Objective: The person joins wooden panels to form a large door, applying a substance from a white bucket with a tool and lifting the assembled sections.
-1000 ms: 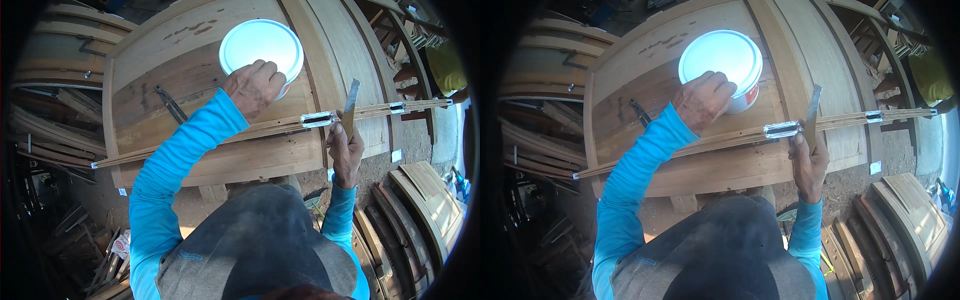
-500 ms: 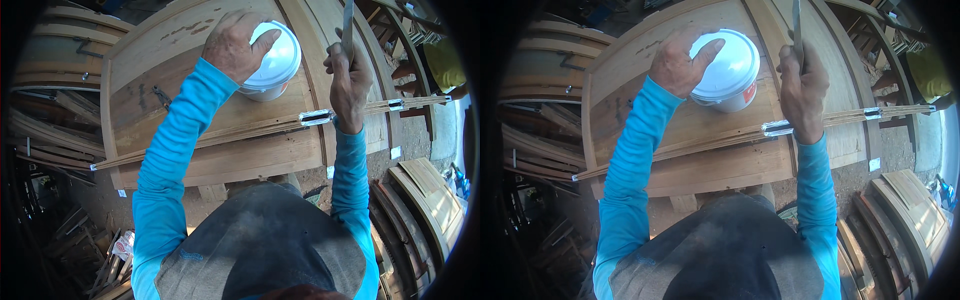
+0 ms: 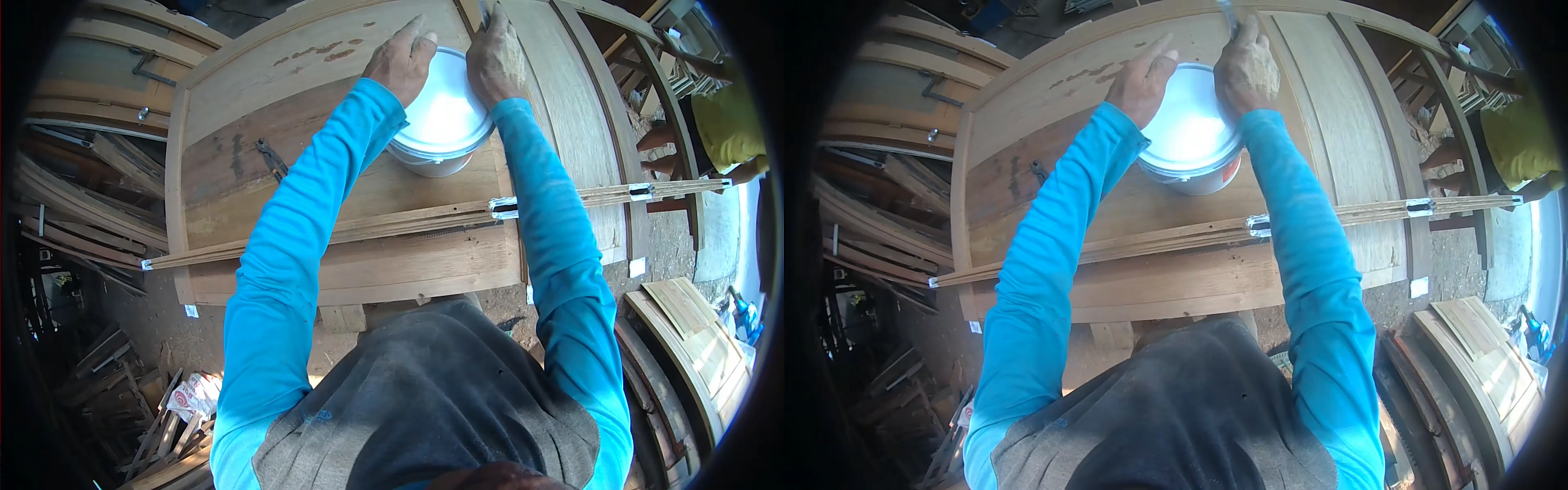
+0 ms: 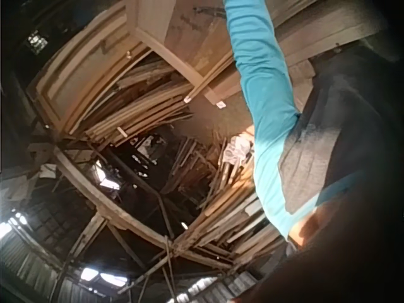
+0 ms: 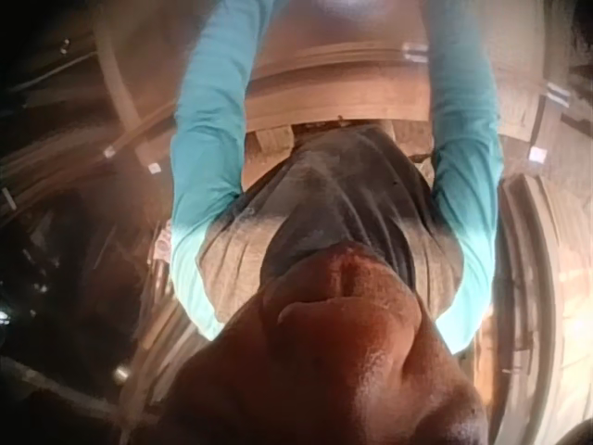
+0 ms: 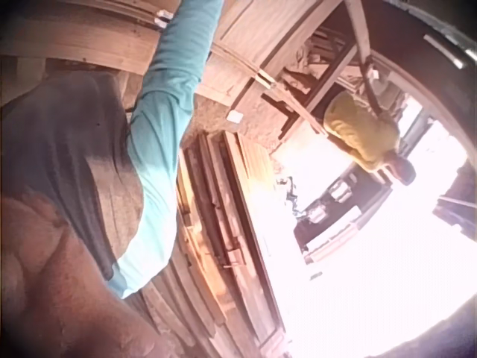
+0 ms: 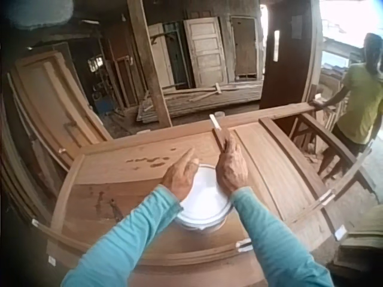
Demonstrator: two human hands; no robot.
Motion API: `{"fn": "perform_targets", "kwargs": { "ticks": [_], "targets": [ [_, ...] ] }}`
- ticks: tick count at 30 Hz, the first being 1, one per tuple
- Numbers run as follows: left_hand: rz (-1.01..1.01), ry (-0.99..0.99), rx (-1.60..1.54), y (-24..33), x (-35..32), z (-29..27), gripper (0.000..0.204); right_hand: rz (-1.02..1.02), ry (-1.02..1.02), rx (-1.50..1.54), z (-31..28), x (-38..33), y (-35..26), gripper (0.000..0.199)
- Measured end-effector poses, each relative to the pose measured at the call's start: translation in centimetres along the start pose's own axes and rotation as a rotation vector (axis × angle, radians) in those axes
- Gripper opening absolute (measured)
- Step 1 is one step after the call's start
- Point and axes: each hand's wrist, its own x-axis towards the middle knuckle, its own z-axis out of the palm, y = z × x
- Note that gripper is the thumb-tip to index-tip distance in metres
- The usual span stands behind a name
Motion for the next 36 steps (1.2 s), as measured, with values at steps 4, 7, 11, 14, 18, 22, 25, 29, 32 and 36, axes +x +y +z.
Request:
{"fn": "perform_targets", "kwargs": {
  "ticks": [4, 7, 11, 14, 18, 22, 25, 29, 32, 36],
  "targets": [
    [-0.01, -0.057, 0.055, 1.8, 4.7, -4.4, 0.067, 0.124, -0.105, 0.096, 0.4, 0.1, 1.2, 0.031],
    [-0.011, 0.13, 0.811, -4.7, 4.8, 0.9, 0.07, 0.152, -0.103, 0.086, 2.1, 0.1, 2.2, 0.033],
    [-0.236, -0.062, 0.501, -6.9, 4.3, 3.2, 0.084, 0.162, -0.101, 0.061, 1.7, 0.1, 2.1, 0.035],
    [-0.413, -0.293, -0.217, -9.3, 5.4, -0.5, 0.093, 0.174, -0.109, 0.098, 1.6, 0.5, 2.1, 0.033],
    [-0.622, -0.269, -0.407, -11.3, 0.2, -2.0, 0.097, 0.054, -0.06, 0.089, 1.7, 0.2, 2.3, 0.035],
    [-0.869, -0.215, -0.547, -9.3, -5.4, -3.6, 0.082, -0.009, -0.065, 0.098, 1.2, 0.5, 2.1, 0.039],
    [-0.872, -0.161, -0.777, -9.2, -6.7, -4.9, 0.057, -0.079, -0.047, 0.196, 0.5, 0.1, 1.1, 0.041],
    [-0.64, -0.061, -0.438, -5.9, -6.2, -6.9, 0.025, -0.014, -0.266, 0.469, -4.4, -1.9, -0.8, 0.031],
    [-0.586, 0.018, -0.72, -2.2, -4.9, -6.8, 0.024, 0.095, -0.423, 0.716, -7.1, -2.8, -0.4, 0.031],
    [-0.611, -0.064, -1.317, 2.2, -3.2, -5.7, 0.023, 0.168, -0.479, 0.818, -9.1, -3.2, 0.4, 0.043]
  ]
}}
